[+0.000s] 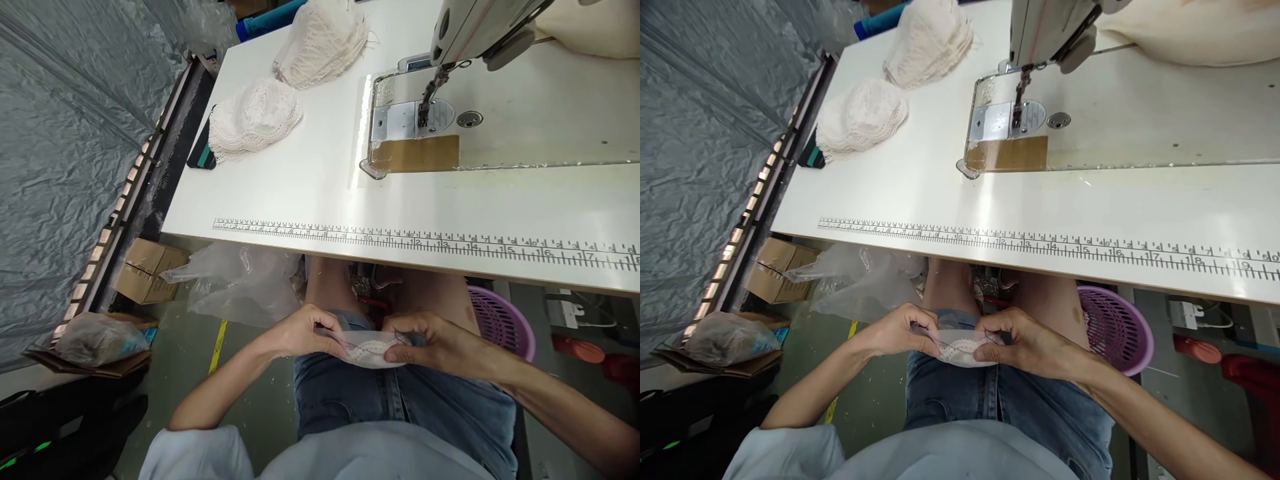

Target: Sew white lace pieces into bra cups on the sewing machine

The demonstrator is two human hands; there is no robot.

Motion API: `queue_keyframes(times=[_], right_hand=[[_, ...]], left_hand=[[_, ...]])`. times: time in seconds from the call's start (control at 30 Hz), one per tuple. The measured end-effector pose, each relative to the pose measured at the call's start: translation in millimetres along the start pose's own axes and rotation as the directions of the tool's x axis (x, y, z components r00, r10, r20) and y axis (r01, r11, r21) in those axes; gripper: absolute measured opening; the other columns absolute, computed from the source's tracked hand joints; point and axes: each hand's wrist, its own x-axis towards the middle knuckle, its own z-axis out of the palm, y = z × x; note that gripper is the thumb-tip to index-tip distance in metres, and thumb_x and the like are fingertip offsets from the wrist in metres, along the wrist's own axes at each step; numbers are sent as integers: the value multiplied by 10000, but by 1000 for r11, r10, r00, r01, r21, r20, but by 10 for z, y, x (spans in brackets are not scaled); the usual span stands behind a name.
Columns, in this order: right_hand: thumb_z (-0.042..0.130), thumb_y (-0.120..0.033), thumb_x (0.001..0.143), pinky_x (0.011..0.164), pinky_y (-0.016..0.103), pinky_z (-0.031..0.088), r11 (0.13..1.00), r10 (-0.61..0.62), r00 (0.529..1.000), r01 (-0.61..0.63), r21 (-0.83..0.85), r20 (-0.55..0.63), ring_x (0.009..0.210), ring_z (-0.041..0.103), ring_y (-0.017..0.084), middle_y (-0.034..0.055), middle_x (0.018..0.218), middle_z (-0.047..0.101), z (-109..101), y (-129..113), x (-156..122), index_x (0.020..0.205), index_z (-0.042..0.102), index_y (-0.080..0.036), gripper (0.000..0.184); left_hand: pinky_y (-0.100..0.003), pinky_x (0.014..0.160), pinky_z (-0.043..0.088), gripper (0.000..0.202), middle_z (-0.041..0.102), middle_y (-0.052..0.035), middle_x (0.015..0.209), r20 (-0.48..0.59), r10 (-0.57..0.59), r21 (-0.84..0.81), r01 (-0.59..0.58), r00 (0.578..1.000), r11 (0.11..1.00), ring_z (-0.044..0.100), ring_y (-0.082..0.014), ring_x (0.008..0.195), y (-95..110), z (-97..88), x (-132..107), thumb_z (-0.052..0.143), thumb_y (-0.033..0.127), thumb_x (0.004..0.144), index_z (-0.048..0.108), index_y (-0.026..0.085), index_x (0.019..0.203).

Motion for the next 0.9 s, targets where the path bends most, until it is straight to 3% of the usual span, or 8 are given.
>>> queue_keyframes(times=[0.17, 0.3, 0.47, 0.63, 0.9], right_hand=[[587, -528, 786, 568, 241, 351, 1000, -13, 1000, 13, -1, 18, 641, 494, 144, -2, 662, 549, 15, -4, 18, 729, 620, -159, 375], [572, -501, 810, 553, 237, 313, 997, -24, 999, 26, -76, 23, 628, 459, 134, -12, 653, 506, 22, 6, 39, 726, 593, -161, 351], [539, -490, 837, 540, 237, 290, 989, -39, 999, 40, -145, 11, 610, 432, 128, -23, 635, 465, 18, 21, 34, 707, 561, -167, 349], [637, -461, 778, 551, 232, 303, 991, -74, 996, 79, -107, 51, 640, 460, 135, -21, 685, 515, 2, 72, 43, 775, 588, -169, 297], [584, -505, 796, 530, 235, 272, 994, -57, 998, 57, -92, -4, 607, 414, 121, -26, 638, 462, 28, 126, 85, 684, 563, -161, 363]], left_hand=[[-205, 655, 415, 217, 649, -12, 736, 15, -13, 43, 12, 1000, 999, 557, -118, 698, 72, -10, -27, 770, 332, 651, 725, 144, 750], [-195, 619, 375, 303, 614, 15, 726, 59, -23, 73, 19, 998, 997, 525, -109, 688, 127, 45, 27, 794, 325, 618, 718, 148, 852], [-201, 511, 259, 226, 454, 47, 606, 28, 82, 74, -84, 996, 994, 379, -59, 569, 79, 125, 130, 767, 322, 655, 681, 113, 642], [-209, 512, 262, 180, 476, 38, 618, 9, 62, 8, -62, 998, 998, 395, -65, 574, 67, 127, 129, 775, 287, 641, 711, 121, 668], [-216, 534, 263, 208, 467, 36, 621, -3, 46, -1, -46, 999, 999, 393, -71, 589, 48, 104, 109, 779, 317, 636, 693, 128, 626]])
